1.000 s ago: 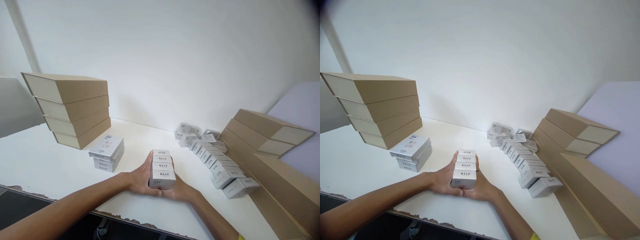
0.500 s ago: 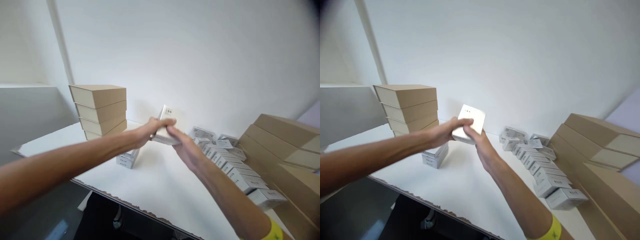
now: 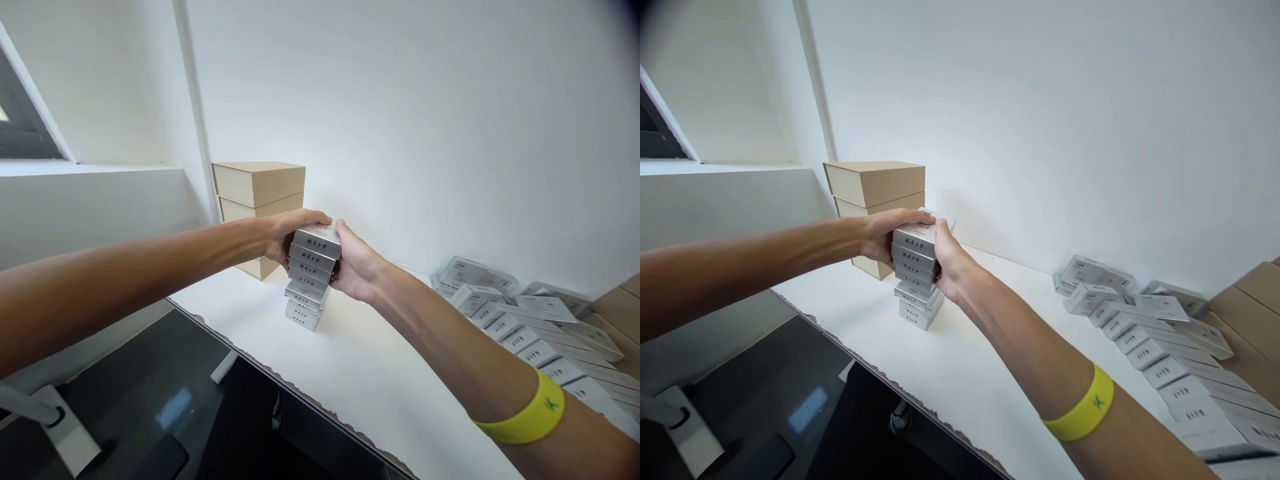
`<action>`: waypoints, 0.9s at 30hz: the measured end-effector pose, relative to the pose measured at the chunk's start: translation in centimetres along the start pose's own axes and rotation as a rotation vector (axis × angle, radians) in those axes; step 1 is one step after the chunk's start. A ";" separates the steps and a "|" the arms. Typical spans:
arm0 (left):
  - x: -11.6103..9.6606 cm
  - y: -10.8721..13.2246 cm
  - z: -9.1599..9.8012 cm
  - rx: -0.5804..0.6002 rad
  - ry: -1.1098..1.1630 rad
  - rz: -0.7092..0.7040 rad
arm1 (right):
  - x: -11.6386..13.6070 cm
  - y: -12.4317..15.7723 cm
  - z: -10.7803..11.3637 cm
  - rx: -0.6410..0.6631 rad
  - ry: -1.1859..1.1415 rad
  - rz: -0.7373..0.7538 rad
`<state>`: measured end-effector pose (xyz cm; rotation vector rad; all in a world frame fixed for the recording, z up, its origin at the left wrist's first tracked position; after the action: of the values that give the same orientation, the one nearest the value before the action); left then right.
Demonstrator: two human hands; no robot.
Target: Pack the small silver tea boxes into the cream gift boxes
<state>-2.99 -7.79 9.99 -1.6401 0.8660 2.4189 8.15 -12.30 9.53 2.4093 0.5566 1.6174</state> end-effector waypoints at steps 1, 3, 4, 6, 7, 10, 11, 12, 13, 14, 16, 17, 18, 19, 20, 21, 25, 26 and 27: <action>0.4 -0.3 0.0 0.013 0.001 0.008 | -0.4 -0.1 -0.1 0.011 0.022 -0.018; 0.9 -0.8 0.0 0.030 0.010 0.024 | -0.9 -0.4 -0.1 0.015 0.070 -0.037; 1.2 -1.0 0.0 0.039 0.014 0.030 | -1.0 -0.5 0.0 0.007 0.093 -0.036; 1.6 -1.3 -0.1 0.060 0.019 0.037 | -1.1 -0.6 0.3 -0.034 0.142 -0.035; 1.8 -1.4 -0.2 0.069 0.019 0.036 | -1.2 -0.7 0.5 -0.060 0.165 -0.039; 2.1 -1.5 -0.4 0.092 0.014 0.031 | -1.3 -0.8 0.9 -0.110 0.225 -0.065; 2.1 -1.5 -0.4 0.095 0.012 0.030 | -1.2 -0.8 1.0 -0.110 0.234 -0.069; 2.1 -1.4 -0.5 0.099 0.010 0.029 | -1.2 -0.9 1.1 -0.099 0.237 -0.072; 2.1 -1.2 -0.4 0.098 0.012 0.025 | -1.1 -0.9 1.4 -0.087 0.233 -0.073; 2.1 -1.1 -0.3 0.097 0.020 0.016 | -1.1 -0.9 1.9 -0.080 0.218 -0.073; 2.3 -0.9 0.1 0.101 0.058 -0.001 | -1.2 -1.0 3.2 -0.088 0.163 -0.070; 2.6 -0.8 0.4 0.102 0.081 -0.004 | -1.4 -1.1 4.1 -0.109 0.128 -0.067; 3.1 -0.8 0.8 0.101 0.098 -0.001 | -1.7 -1.2 5.0 -0.131 0.094 -0.062; 3.6 -0.9 1.2 0.101 0.112 0.013 | -2.1 -1.3 5.8 -0.148 0.064 -0.061; 4.3 -1.1 1.5 0.101 0.121 0.031 | -2.6 -1.4 6.4 -0.156 0.043 -0.062; 4.9 -1.3 1.8 0.101 0.129 0.045 | -3.1 -1.5 6.8 -0.156 0.028 -0.065; 5.9 -2.0 2.1 0.072 0.161 0.064 | -4.5 -1.8 6.5 -0.101 -0.006 -0.059; 5.8 -2.2 2.0 0.062 0.164 0.064 | -4.6 -1.9 6.1 -0.082 -0.020 -0.051; 5.7 -2.3 1.9 0.057 0.168 0.063 | -4.6 -1.9 5.7 -0.064 -0.039 -0.045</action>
<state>-6.03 -6.29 4.60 -1.8422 1.0157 2.2973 11.45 -12.15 2.71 2.3599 0.5402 1.5425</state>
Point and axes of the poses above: each hand's wrist, its own y-axis away from the middle knuckle, its own z-axis out of the back of the hand, x = y × z, the point moved 5 cm from there along -y, towards the middle knuckle, and after that the axes turned 13 degrees about -y, right-handed, at the moved point
